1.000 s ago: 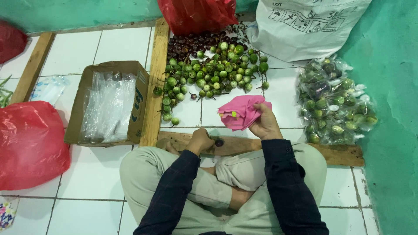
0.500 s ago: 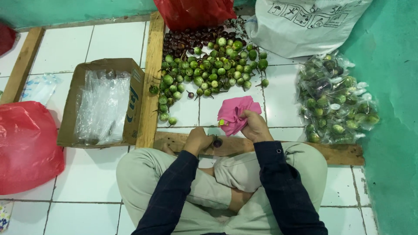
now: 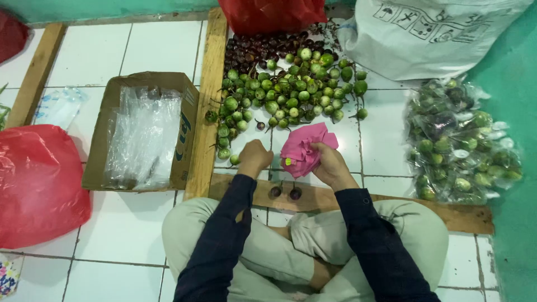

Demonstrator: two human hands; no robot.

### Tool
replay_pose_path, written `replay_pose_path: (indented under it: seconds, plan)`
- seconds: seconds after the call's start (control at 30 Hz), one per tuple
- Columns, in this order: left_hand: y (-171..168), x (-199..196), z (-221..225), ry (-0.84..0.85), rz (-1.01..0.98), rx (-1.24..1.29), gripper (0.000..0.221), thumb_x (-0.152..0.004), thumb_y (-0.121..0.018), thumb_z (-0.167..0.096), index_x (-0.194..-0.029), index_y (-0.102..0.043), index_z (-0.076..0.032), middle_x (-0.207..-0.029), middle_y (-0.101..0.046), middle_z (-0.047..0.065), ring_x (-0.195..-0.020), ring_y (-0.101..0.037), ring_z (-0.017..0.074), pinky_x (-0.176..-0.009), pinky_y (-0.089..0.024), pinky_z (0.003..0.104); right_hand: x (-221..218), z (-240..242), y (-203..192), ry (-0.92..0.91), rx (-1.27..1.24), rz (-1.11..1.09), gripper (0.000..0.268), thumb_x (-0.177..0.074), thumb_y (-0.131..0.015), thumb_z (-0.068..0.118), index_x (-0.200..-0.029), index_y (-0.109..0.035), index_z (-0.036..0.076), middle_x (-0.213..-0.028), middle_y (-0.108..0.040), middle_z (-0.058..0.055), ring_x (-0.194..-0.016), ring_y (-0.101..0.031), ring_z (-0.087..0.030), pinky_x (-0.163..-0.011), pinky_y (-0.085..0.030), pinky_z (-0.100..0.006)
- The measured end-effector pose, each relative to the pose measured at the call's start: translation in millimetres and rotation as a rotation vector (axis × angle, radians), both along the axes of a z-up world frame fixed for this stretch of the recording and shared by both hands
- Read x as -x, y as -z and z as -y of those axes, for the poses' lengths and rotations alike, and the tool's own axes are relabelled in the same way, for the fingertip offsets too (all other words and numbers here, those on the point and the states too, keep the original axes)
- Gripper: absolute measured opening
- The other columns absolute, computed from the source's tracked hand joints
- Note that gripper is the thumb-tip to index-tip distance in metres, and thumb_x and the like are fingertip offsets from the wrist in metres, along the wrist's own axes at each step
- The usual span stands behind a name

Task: Cleaning small green fruits by wiping them individually with a cloth while sitting on the floor

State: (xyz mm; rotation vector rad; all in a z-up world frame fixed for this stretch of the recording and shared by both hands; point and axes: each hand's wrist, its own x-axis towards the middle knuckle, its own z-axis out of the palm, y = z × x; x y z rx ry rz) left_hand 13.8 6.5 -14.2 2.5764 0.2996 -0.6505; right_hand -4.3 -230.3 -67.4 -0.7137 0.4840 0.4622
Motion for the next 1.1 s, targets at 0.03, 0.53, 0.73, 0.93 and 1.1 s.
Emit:
replay_pose_path:
  seconds: [0.03, 0.53, 0.73, 0.93, 1.1]
  plan:
    - [9.9, -10.7, -5.3, -0.003, -0.004, 0.001, 0.049, -0.085, -0.067, -0.033, -0.112, -0.071, 0.007, -0.105, -0.073, 0.028, -0.107, -0.071, 0.0442, -0.082, -0.058, 0.057, -0.7, -4.6, -17.0, -0.003, 0.001, -0.004, 0.031, -0.096, -0.052, 0.006, -0.126, -0.053, 0.002, -0.102, -0.067, -0.010, -0.095, -0.073, -0.031, -0.088, -0.059, -0.047]
    - [28.1, -110.5, -50.1, -0.200, 0.861, -0.289, 0.014, -0.094, -0.060, -0.018, -0.099, -0.057, -0.005, -0.101, -0.051, 0.011, -0.106, -0.053, 0.0374, -0.091, -0.042, 0.053, -74.9, -64.7, -31.5, -0.028, 0.078, 0.036, 0.033, -0.098, -0.058, 0.008, -0.130, -0.053, 0.004, -0.104, -0.069, -0.013, -0.093, -0.075, -0.029, -0.084, -0.061, -0.044]
    - [67.6, -178.7, -91.9, -0.203, 0.884, -0.182, 0.016, -0.103, -0.049, -0.014, -0.098, -0.055, 0.000, -0.105, -0.053, 0.017, -0.107, -0.049, 0.0344, -0.094, -0.034, 0.050, -90.5, -72.2, -21.9, 0.002, 0.127, 0.006, 0.037, -0.098, -0.058, 0.010, -0.134, -0.050, 0.004, -0.107, -0.067, -0.012, -0.094, -0.073, -0.028, -0.086, -0.059, -0.044]
    - [65.1, -217.8, -119.4, -0.022, 0.293, -0.135, 0.049, -0.089, -0.073, -0.015, -0.138, -0.066, -0.016, -0.126, -0.058, 0.021, -0.119, -0.055, 0.0464, -0.095, -0.047, 0.059, -120.4, -122.7, -29.7, 0.038, 0.069, 0.044, 0.046, -0.096, -0.065, 0.009, -0.139, -0.050, 0.002, -0.113, -0.066, -0.016, -0.099, -0.070, -0.031, -0.088, -0.056, -0.050]
    - [55.1, -208.0, -110.1, 0.029, 0.292, -0.180, 0.043, -0.088, -0.076, -0.021, -0.128, -0.070, -0.009, -0.125, -0.060, 0.018, -0.120, -0.058, 0.0426, -0.098, -0.049, 0.055, -119.5, -137.5, -19.3, 0.038, 0.072, 0.039, 0.048, -0.095, -0.066, 0.009, -0.140, -0.049, 0.003, -0.115, -0.066, -0.017, -0.101, -0.071, -0.032, -0.087, -0.058, -0.049]
